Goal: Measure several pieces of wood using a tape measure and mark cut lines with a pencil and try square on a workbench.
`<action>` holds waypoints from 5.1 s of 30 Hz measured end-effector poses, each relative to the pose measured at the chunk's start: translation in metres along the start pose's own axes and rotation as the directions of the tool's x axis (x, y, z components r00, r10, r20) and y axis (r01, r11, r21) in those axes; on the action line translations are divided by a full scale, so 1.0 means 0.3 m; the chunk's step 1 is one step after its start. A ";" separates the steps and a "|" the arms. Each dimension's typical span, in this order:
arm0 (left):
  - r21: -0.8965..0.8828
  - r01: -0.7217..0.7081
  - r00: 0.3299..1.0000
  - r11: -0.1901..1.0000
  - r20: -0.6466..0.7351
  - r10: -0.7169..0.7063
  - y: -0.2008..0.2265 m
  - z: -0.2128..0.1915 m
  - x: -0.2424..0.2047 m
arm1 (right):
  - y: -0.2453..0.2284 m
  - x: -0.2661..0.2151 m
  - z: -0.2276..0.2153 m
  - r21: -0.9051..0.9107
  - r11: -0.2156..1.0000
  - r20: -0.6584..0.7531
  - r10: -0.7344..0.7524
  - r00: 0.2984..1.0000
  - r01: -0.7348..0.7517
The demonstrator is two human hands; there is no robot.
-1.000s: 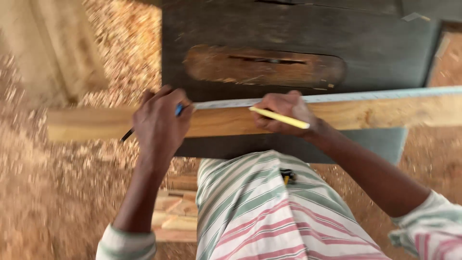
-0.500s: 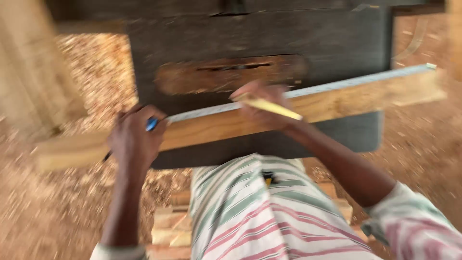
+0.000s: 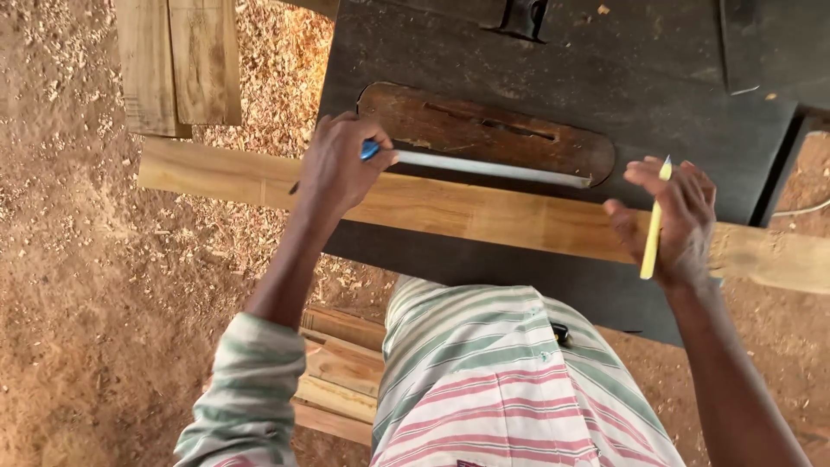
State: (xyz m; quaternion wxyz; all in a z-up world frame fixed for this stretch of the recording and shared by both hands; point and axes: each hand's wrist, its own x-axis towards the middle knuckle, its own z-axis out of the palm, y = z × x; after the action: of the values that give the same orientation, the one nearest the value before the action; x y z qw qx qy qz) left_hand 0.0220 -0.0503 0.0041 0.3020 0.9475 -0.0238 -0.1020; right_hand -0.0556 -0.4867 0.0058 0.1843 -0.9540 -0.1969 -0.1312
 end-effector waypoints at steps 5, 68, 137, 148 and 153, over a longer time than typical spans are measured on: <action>-0.072 -0.074 0.991 0.995 -0.117 0.065 0.087 0.079 0.067 | -0.080 0.044 -0.026 0.063 0.992 0.105 -0.113 0.988 0.107; 0.061 -0.026 0.990 0.998 -0.139 0.035 0.010 0.036 -0.131 | -0.524 0.308 0.357 0.452 0.888 0.113 -0.154 0.982 0.087; 0.096 -0.531 0.795 0.842 -0.286 0.534 0.158 0.155 0.100 | -0.581 0.204 0.185 0.501 0.623 0.202 0.590 0.781 -0.600; -0.026 -0.653 0.753 0.757 -0.125 0.646 0.108 0.310 0.169 | -0.363 0.031 0.217 0.693 0.630 -0.050 0.528 0.848 -0.351; 0.080 -0.624 0.766 0.777 -0.135 0.629 0.073 0.324 0.121 | -0.302 0.007 0.256 0.817 0.509 -0.124 0.615 0.779 -0.272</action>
State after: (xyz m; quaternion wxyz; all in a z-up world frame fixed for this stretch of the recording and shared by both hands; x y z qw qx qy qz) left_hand 0.0377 -0.1272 -0.0673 0.3054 0.8947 -0.3163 0.0784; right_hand -0.0784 -0.3778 -0.0352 0.6311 -0.7529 0.0668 -0.1742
